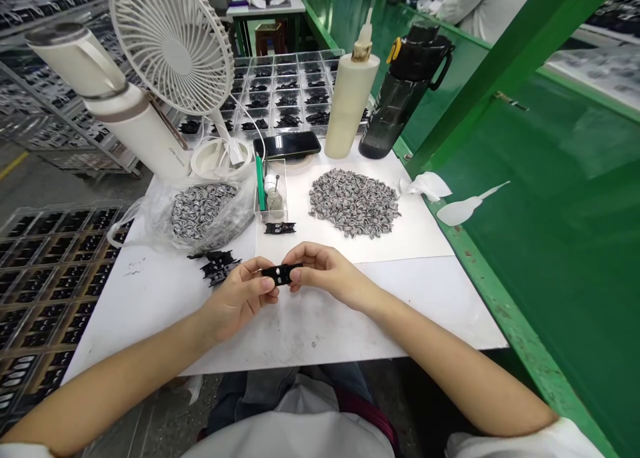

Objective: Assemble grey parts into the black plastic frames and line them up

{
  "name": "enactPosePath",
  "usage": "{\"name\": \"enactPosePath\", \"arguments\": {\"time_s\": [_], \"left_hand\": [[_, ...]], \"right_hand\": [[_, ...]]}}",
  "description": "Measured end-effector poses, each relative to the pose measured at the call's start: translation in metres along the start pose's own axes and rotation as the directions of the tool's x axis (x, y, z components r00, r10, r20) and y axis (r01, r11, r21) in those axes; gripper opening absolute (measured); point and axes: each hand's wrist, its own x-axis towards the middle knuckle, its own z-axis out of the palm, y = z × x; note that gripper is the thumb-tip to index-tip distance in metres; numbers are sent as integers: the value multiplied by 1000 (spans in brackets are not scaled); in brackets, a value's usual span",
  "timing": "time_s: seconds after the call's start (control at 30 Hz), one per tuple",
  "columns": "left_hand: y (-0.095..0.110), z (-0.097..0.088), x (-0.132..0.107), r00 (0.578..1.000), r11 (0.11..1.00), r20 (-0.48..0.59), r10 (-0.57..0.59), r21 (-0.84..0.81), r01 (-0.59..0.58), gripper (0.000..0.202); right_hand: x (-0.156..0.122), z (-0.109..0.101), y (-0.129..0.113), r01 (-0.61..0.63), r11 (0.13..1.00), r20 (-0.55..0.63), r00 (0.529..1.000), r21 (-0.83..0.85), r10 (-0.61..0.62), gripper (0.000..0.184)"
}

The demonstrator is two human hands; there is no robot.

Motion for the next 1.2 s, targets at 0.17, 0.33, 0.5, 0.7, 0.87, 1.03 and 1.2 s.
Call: {"name": "enactPosePath", "arguments": {"time_s": [0.17, 0.33, 0.5, 0.7, 0.87, 1.03, 1.2], "left_hand": [[0, 0, 0, 1000, 1000, -4, 9, 18, -9, 19], [1, 0, -1, 999, 999, -38, 10, 51, -8, 18], [1, 1, -1, 999, 1000, -39, 15, 25, -14, 18], [0, 1, -2, 1000, 1000, -10, 0, -11, 0, 19], [-1, 1, -1, 1000, 1000, -5, 0, 4, 0, 19], [-2, -1, 0, 999, 1000, 24, 27, -3, -27, 17], [-2, -1, -1, 1000, 1000, 3, 15, -12, -15, 19]], "right_hand": [[0, 1, 1, 14, 1000, 0, 1000, 9, -14, 18], [0, 0, 3, 18, 1000, -3, 1000, 21, -18, 16], [1, 0, 5, 23, 999, 1, 1000, 23, -23, 16], [1, -1, 3, 46, 998, -19, 999, 29, -46, 17], [0, -1, 1, 55, 998, -7, 998, 16, -55, 16], [-1, -1, -1, 51, 998, -24, 998, -33, -52, 15], [-1, -1, -1, 65, 996, -39, 997, -56, -67, 15]]}}
